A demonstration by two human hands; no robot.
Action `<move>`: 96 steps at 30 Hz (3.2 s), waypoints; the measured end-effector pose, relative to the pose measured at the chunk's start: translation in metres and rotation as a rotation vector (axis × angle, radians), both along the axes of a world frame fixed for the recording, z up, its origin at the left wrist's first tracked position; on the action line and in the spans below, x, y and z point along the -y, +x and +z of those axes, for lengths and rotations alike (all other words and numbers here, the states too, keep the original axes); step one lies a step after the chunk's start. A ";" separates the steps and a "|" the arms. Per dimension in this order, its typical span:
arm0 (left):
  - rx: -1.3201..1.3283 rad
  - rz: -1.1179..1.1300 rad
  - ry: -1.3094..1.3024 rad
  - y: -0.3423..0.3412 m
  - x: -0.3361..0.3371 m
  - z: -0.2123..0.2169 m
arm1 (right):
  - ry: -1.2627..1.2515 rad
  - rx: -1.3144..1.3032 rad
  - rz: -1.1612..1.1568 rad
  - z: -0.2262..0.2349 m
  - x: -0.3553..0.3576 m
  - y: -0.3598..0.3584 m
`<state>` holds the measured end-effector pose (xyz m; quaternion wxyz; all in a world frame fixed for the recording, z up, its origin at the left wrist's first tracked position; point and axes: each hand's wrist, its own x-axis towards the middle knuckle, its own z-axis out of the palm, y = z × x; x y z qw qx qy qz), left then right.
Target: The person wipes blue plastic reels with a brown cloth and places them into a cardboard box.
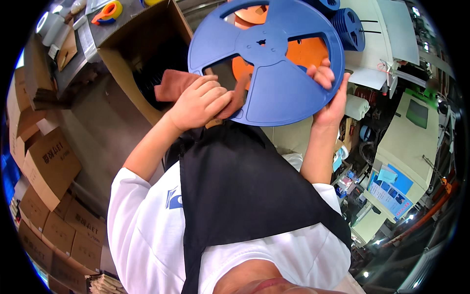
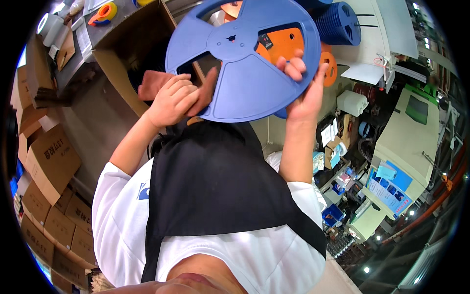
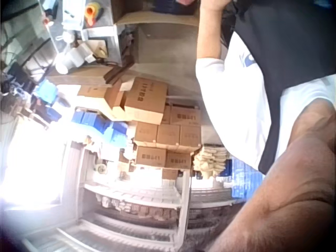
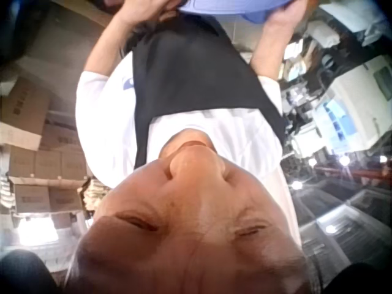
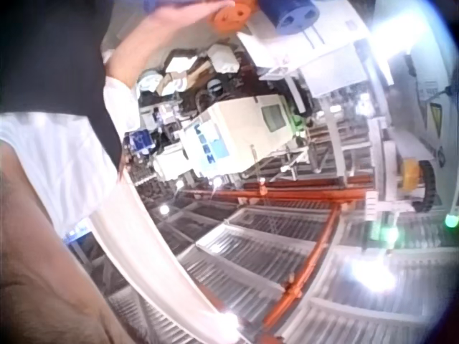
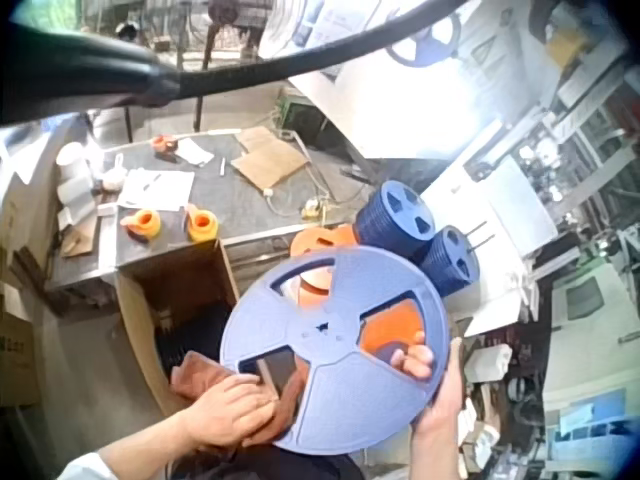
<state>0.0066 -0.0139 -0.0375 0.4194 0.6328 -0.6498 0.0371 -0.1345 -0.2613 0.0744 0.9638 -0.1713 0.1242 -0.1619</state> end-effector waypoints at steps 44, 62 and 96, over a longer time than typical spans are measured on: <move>-2.217 0.534 -0.747 -0.007 -0.063 -0.022 | -0.804 -0.591 0.008 -0.091 -0.034 0.061; -2.229 1.438 -0.388 0.004 -0.063 -0.094 | -1.823 0.300 1.039 -0.230 -0.094 0.059; -0.264 0.492 1.539 0.004 0.049 -0.417 | -2.129 -0.480 0.231 -0.265 -0.071 0.169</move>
